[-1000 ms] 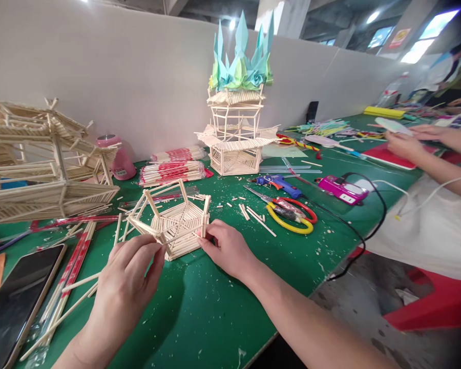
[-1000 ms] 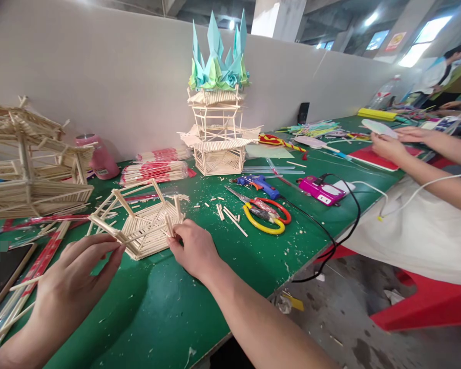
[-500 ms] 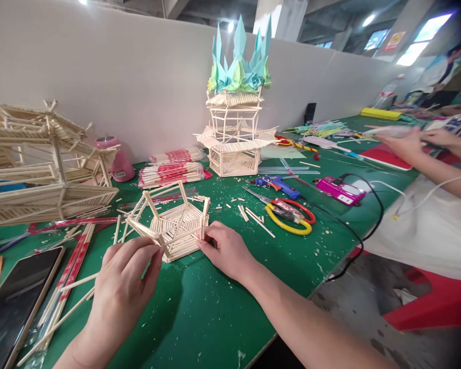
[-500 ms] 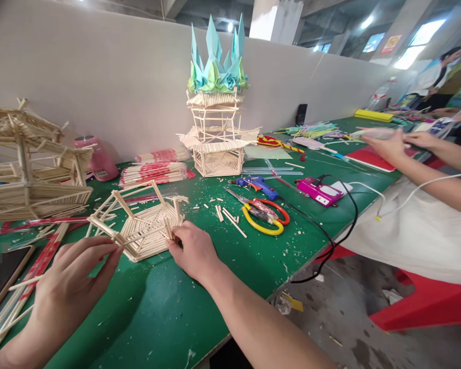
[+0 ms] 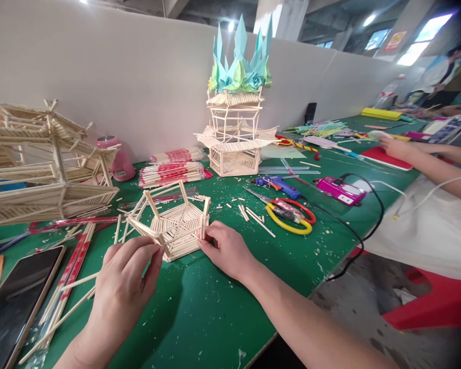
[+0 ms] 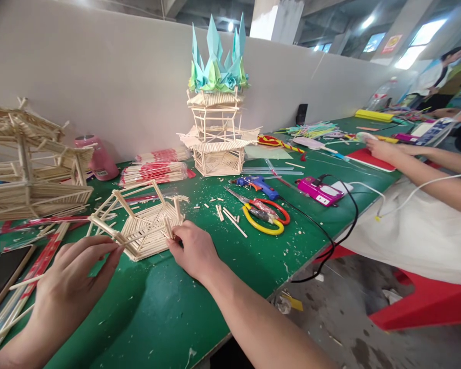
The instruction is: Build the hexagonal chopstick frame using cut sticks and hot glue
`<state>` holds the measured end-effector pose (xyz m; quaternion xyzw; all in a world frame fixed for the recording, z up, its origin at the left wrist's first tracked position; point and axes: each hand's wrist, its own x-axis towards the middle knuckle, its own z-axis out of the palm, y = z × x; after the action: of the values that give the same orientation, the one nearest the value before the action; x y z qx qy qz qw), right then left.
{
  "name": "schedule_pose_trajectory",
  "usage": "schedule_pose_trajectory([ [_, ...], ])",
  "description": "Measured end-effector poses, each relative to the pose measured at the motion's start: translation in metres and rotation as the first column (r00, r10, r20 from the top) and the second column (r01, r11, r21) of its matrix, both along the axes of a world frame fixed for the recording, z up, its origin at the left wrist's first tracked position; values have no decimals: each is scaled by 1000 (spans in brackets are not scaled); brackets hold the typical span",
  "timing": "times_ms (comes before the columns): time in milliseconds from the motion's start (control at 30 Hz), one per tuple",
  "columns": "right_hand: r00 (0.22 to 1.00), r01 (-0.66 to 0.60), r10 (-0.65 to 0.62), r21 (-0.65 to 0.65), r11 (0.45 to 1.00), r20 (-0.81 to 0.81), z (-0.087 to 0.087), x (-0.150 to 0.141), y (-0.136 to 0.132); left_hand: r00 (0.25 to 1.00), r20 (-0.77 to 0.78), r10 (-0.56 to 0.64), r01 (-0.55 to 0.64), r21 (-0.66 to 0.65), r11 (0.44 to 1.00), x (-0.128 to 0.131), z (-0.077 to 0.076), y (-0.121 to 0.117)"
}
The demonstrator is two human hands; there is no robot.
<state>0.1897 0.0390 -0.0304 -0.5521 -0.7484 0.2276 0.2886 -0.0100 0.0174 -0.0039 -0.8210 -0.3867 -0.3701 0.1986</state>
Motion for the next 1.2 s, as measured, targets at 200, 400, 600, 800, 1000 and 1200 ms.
schedule_pose_trajectory([
  [200, 1000, -1, 1, 5, 1000, -1, -1, 0, 0, 1000, 4, -7, 7, -4, 1000, 1, -1, 0],
  [400, 1000, -5, 5, 9, 1000, -1, -3, 1, 0, 1000, 8, -10, 10, -20, 1000, -2, -1, 1],
  [600, 1000, -3, 3, 15, 1000, 3, -4, 0, 1, 1000, 10, -5, 5, -31, 1000, -2, -1, 2],
  [800, 1000, -2, 2, 14, 1000, 9, -4, 0, 0, 1000, 2, 7, -7, 1, 1000, -4, -1, 0],
  [1000, 1000, -2, 1, 8, 1000, 10, -3, 0, 0, 1000, -1, 1, -1, -18, 1000, -2, -1, 2],
  [1200, 1000, 1, -1, 6, 1000, 2, -3, 0, 1, 1000, 2, 7, -7, -30, 1000, -1, 0, 1],
])
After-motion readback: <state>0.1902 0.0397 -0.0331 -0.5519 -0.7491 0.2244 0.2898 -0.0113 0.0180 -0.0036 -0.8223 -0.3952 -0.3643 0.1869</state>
